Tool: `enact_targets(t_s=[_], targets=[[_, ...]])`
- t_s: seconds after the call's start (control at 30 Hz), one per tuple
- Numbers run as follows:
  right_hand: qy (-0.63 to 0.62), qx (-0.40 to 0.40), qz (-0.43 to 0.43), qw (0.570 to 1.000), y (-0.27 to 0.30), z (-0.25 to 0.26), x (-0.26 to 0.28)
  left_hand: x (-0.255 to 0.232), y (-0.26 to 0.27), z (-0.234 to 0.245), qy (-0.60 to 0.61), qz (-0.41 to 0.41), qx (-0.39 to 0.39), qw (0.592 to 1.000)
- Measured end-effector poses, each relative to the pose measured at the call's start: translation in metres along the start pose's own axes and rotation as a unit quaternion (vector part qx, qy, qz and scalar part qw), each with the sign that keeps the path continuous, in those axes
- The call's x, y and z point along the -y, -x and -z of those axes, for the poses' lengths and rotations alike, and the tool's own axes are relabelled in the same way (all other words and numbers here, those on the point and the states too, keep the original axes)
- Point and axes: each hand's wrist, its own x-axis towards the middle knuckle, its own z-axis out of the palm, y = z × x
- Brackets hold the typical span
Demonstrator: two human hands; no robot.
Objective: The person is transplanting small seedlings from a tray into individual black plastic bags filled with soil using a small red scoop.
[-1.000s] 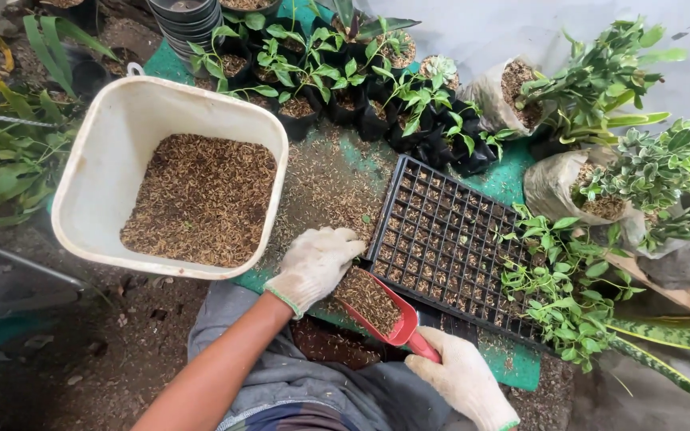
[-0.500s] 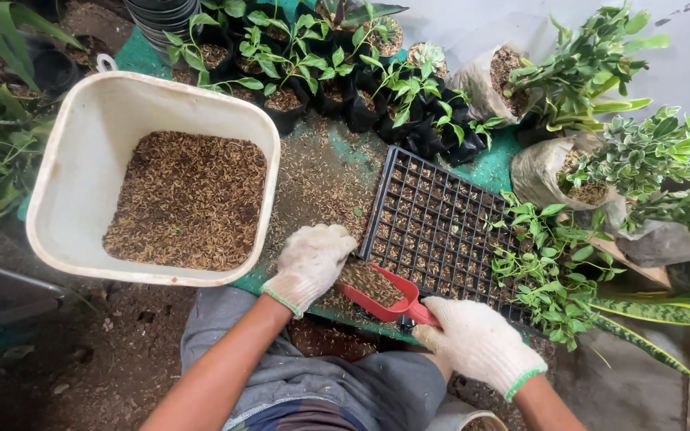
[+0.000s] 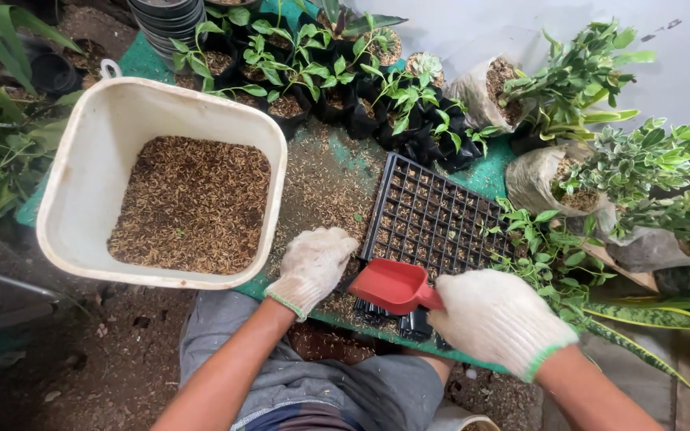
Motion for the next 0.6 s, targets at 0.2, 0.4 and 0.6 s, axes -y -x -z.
enact_targets(t_s=[0.2, 0.4, 0.6], targets=[[-0.098, -0.100, -0.099, 0.985, 0.052, 0.032, -0.021, 0.006, 0.022, -0.010, 0.079, 0.023, -0.144, 0.986], [-0.203, -0.233, 0.103, 0.945, 0.029, 0.089, 0.041, -0.001, 0.049, -0.023, 0.171, 0.141, -0.245, 0.944], [-0.268, -0.364, 0.184, 0.873, 0.003, 0.080, 0.036, -0.028, 0.082, 0.003, 0.164, 0.219, -0.108, 0.956]])
